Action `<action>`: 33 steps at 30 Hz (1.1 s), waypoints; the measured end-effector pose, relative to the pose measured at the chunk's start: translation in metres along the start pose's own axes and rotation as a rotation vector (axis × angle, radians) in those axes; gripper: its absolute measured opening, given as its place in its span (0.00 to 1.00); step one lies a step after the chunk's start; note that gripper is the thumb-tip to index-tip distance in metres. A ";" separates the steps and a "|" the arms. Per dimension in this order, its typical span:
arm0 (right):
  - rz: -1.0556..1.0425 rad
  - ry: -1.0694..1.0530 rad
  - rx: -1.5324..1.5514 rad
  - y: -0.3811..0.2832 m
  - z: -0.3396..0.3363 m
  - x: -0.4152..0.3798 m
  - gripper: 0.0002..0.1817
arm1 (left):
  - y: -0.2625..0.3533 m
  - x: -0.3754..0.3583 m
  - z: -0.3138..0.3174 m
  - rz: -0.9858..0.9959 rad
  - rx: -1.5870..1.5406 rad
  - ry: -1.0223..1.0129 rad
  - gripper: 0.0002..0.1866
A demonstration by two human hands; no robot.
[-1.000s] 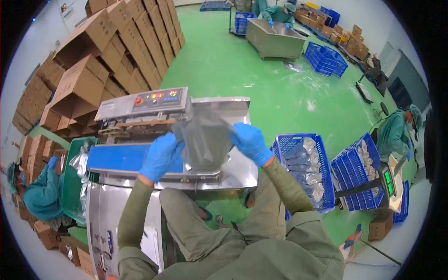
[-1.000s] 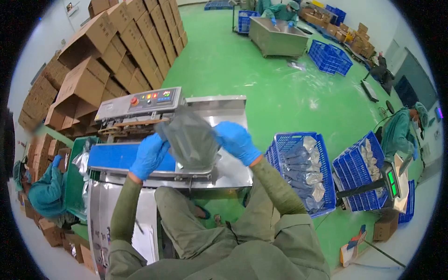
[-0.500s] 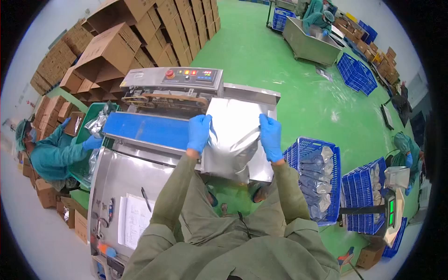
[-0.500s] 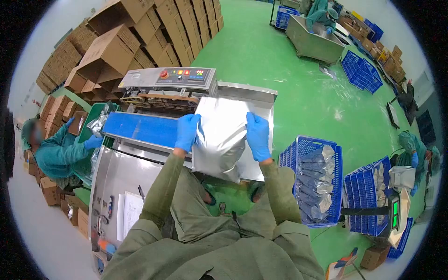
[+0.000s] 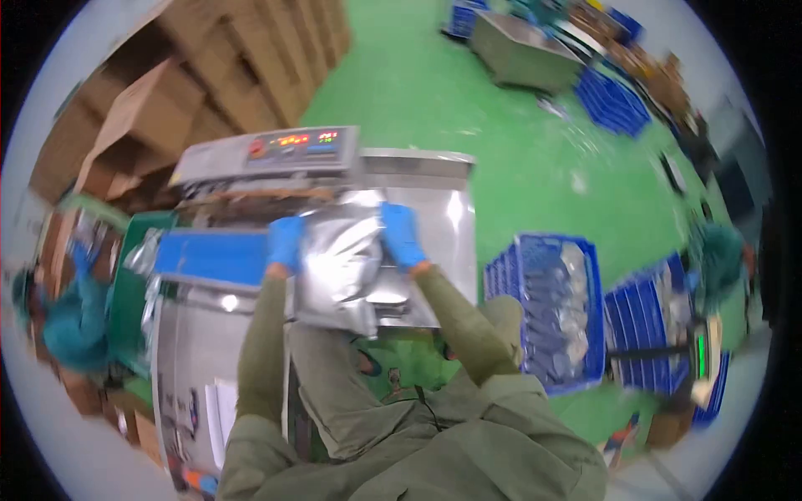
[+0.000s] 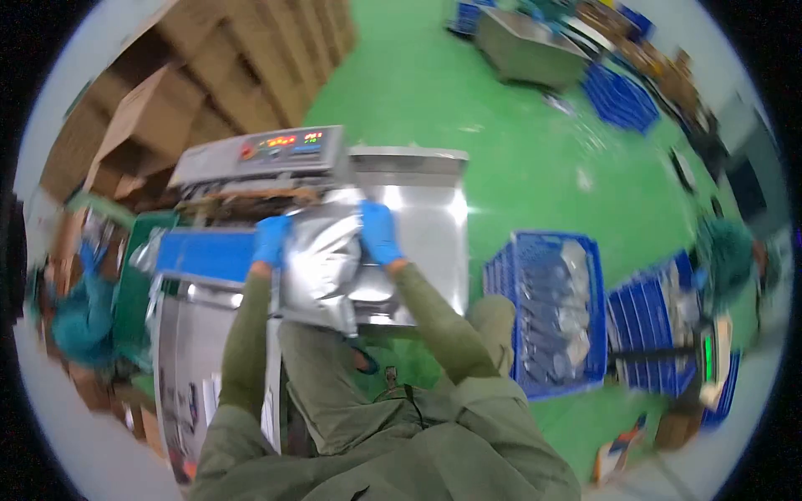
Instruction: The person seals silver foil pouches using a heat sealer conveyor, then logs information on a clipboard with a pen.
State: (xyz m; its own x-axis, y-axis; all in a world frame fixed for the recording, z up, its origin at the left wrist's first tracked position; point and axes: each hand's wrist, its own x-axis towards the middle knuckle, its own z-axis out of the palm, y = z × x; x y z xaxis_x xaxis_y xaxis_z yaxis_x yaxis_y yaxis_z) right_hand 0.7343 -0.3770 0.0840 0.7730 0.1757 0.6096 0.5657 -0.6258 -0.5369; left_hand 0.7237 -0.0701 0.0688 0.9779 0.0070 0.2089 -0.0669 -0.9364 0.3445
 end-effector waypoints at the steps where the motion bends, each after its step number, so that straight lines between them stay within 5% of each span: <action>1: 0.106 -0.124 0.121 -0.022 -0.011 0.010 0.07 | -0.015 0.000 -0.005 -0.140 -0.222 -0.031 0.16; 4: 0.120 -0.104 0.158 -0.018 0.024 0.020 0.08 | -0.057 0.004 -0.027 -0.540 -0.740 -0.072 0.12; 5: 0.186 -0.281 0.208 -0.021 0.012 0.034 0.11 | -0.045 -0.014 -0.039 -0.449 -0.921 0.010 0.12; 7: 0.802 -0.473 1.017 -0.039 -0.083 0.049 0.17 | 0.005 -0.030 -0.082 -0.481 -1.152 -0.201 0.21; 9: 0.766 -0.277 1.044 0.013 -0.125 0.029 0.16 | -0.003 -0.052 -0.092 -0.428 -0.949 -0.111 0.20; 12: 0.750 0.219 0.645 0.170 -0.196 -0.044 0.11 | -0.005 -0.105 -0.091 -0.307 -0.291 0.164 0.20; 14: 0.808 0.422 0.095 0.308 -0.247 -0.122 0.07 | 0.019 -0.130 -0.092 -0.311 -0.063 0.256 0.20; 15: 0.811 0.429 -0.216 0.390 -0.263 -0.182 0.09 | 0.034 -0.139 -0.091 -0.317 0.021 0.281 0.20; 16: 0.970 0.223 -0.614 0.428 -0.291 -0.221 0.10 | 0.044 -0.145 -0.090 -0.322 0.070 0.297 0.19; 17: 0.934 0.351 -0.763 0.467 -0.298 -0.264 0.08 | 0.050 -0.150 -0.087 -0.327 0.104 0.309 0.19; 19: 0.393 0.379 -1.067 0.539 -0.308 -0.336 0.08 | 0.059 -0.163 -0.086 -0.323 0.168 0.329 0.19; 22: 0.851 -0.060 -0.779 0.533 -0.309 -0.352 0.09 | 0.071 -0.178 -0.086 -0.313 0.217 0.364 0.19; 28: 0.765 0.212 -0.715 0.504 -0.349 -0.237 0.16 | 0.071 -0.220 -0.078 -0.287 0.243 0.482 0.18; 30: 0.670 0.039 -0.744 0.490 -0.375 -0.210 0.17 | 0.061 -0.239 -0.087 -0.253 0.235 0.511 0.18; 33: 0.889 -0.122 -0.733 0.454 -0.406 -0.213 0.14 | 0.061 -0.253 -0.088 -0.172 0.238 0.580 0.18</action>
State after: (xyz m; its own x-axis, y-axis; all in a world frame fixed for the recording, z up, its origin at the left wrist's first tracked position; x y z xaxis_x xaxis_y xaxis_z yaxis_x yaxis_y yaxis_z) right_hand 0.7098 -1.0065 -0.0529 0.8598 -0.4997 0.1049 -0.4621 -0.8489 -0.2566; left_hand 0.4545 -0.0980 0.1170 0.7010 0.2893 0.6519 0.1915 -0.9568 0.2187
